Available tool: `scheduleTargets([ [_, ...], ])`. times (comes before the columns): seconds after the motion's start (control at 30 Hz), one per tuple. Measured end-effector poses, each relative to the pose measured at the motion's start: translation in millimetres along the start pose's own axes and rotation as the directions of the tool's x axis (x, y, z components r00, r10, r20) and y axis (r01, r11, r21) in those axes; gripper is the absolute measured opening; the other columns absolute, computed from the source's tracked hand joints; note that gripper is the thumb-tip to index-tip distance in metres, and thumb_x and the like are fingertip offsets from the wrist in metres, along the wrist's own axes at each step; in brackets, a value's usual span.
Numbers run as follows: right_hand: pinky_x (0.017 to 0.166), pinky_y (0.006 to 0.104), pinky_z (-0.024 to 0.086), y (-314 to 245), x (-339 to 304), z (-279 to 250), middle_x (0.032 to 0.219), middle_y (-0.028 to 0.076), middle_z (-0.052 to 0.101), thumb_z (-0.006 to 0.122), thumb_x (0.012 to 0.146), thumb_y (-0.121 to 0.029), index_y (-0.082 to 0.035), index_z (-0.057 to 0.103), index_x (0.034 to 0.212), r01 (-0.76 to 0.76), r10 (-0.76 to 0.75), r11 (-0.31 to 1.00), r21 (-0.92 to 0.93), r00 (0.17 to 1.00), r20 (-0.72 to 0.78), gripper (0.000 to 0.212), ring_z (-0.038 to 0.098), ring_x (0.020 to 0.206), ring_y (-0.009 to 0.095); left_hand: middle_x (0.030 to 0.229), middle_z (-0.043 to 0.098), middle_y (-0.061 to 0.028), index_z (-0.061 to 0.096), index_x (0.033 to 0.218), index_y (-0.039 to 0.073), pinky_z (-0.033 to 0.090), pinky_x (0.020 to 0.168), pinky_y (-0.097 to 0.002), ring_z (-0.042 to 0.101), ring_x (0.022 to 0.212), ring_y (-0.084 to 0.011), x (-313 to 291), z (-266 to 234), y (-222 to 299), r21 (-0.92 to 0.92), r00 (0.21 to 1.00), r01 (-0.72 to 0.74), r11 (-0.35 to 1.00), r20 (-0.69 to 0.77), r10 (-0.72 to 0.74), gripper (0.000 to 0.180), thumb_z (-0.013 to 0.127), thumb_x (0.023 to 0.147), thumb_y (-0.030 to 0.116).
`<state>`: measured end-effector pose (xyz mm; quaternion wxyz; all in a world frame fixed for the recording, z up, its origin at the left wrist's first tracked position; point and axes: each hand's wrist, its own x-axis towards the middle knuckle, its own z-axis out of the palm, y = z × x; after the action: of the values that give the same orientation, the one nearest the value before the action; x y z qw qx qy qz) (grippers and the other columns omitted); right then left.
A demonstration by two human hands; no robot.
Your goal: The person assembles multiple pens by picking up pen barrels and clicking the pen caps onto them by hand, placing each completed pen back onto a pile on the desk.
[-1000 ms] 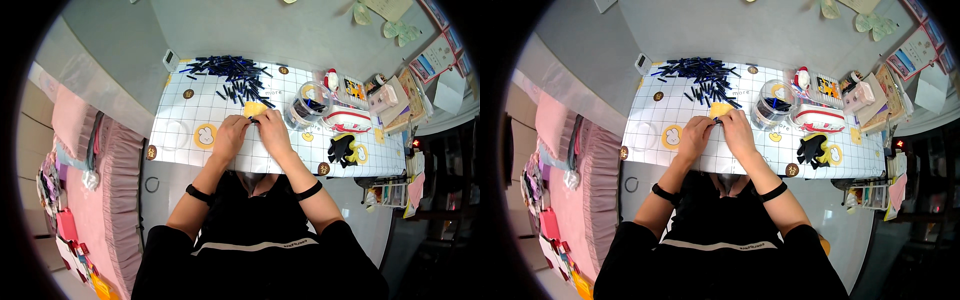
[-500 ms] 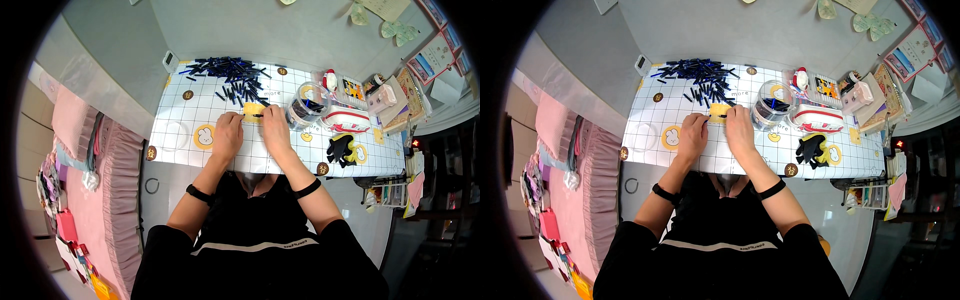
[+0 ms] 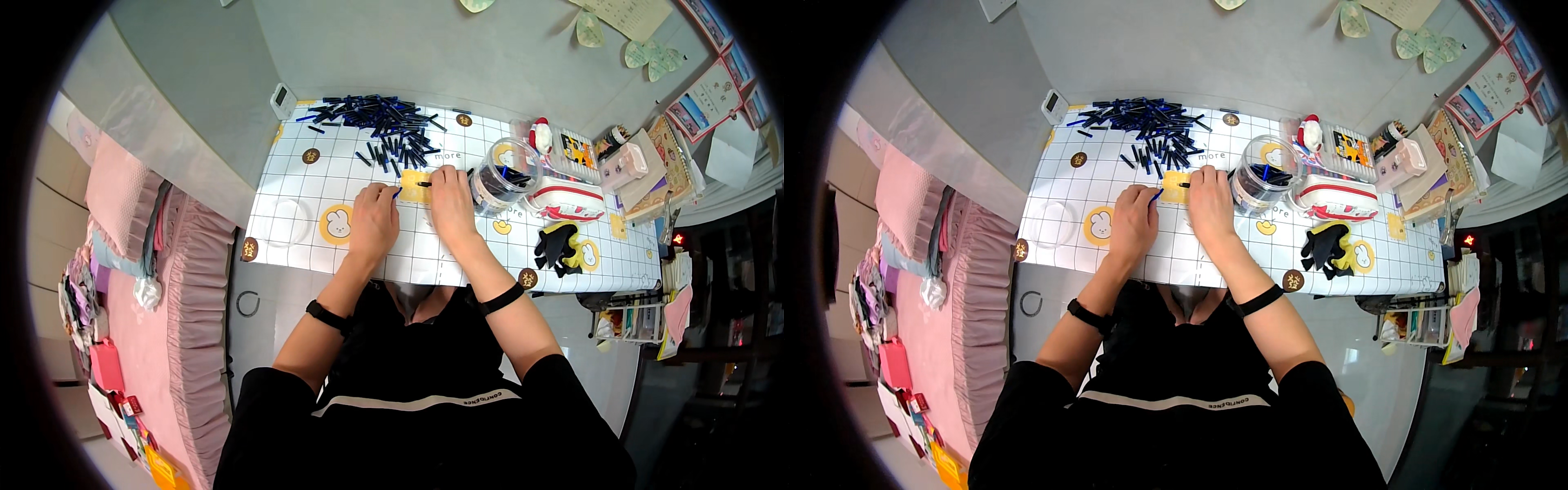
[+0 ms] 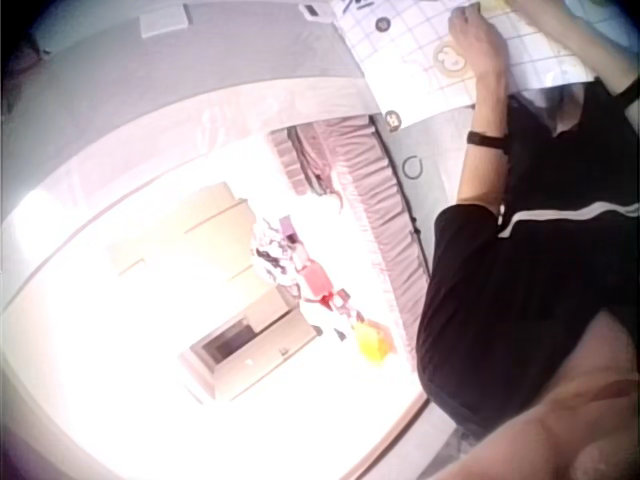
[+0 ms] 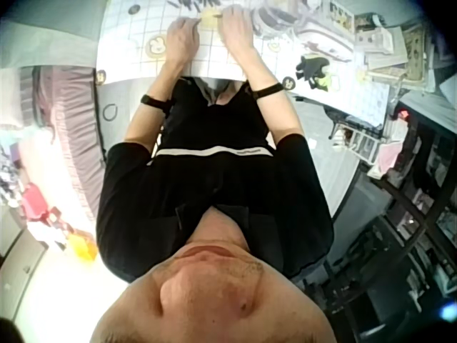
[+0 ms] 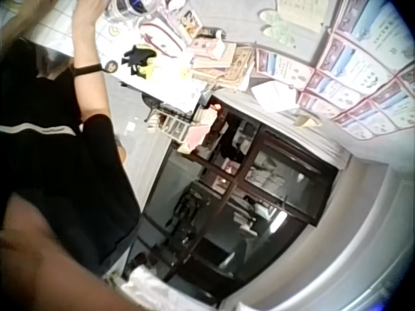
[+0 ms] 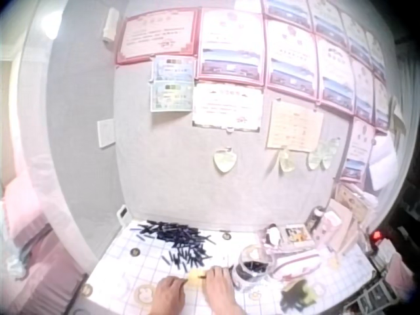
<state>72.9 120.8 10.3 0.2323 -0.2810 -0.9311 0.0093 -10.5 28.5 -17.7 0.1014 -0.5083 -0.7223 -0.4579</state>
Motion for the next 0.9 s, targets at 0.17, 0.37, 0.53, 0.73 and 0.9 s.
scheduleTargets([
  [0.17,0.072,0.0311,0.038,0,-3,-5,0.085,0.012,0.045,0.045,0.066,0.001,0.002,0.048,0.080,0.033,-0.039,0.989,0.145,0.998,0.040,0.015,0.044,0.081,0.025,0.079,0.049,-0.0110,0.051,0.083,0.001,0.038,0.065,-0.0344,0.047,0.074,-0.0270,2,-1,0,0.013,1.000,-0.005,1.000,-0.001,0.005,0.015,0.048,0.068,-0.001],
  [0.37,0.072,0.0322,0.037,1,-16,-10,0.084,0.011,0.045,0.048,0.069,0.000,0.001,0.047,0.080,0.062,-0.079,0.966,0.251,0.995,0.061,0.012,0.043,0.081,0.026,0.078,0.048,-0.0104,0.051,0.083,0.002,0.036,0.066,-0.0343,0.045,0.072,-0.0259,2,-2,0,0.077,1.000,-0.019,0.997,-0.014,0.020,0.015,0.048,0.068,-0.001],
  [0.53,0.070,0.0321,0.038,-4,-17,-6,0.085,0.011,0.045,0.049,0.068,0.002,0.000,0.046,0.080,0.112,-0.114,0.944,0.311,0.993,-0.013,0.013,0.043,0.080,0.026,0.076,0.049,-0.0096,0.052,0.081,0.002,0.035,0.066,-0.0341,0.045,0.071,-0.0257,2,-3,0,0.067,1.000,0.014,0.998,0.012,-0.015,0.014,0.048,0.068,-0.001],
  [0.73,0.067,0.0330,0.038,-5,-18,1,0.082,0.010,0.046,0.050,0.067,0.002,-0.001,0.046,0.081,0.117,-0.120,0.924,0.365,0.993,-0.016,0.015,0.043,0.076,0.027,0.074,0.050,-0.0098,0.052,0.079,0.002,0.035,0.065,-0.0334,0.046,0.071,-0.0259,2,-3,-2,-0.046,1.000,-0.015,0.999,0.024,0.016,0.012,0.049,0.068,0.001],
  [0.9,0.067,0.0320,0.038,-5,-17,-1,0.080,0.010,0.045,0.051,0.067,-0.001,-0.001,0.047,0.077,0.123,-0.111,0.947,0.297,0.992,-0.059,0.011,0.043,0.076,0.025,0.076,0.051,-0.0098,0.053,0.079,0.003,0.036,0.065,-0.0326,0.047,0.072,-0.0259,3,-9,3,-0.078,0.993,-0.042,0.996,0.104,0.051,0.014,0.054,0.066,0.005],
])
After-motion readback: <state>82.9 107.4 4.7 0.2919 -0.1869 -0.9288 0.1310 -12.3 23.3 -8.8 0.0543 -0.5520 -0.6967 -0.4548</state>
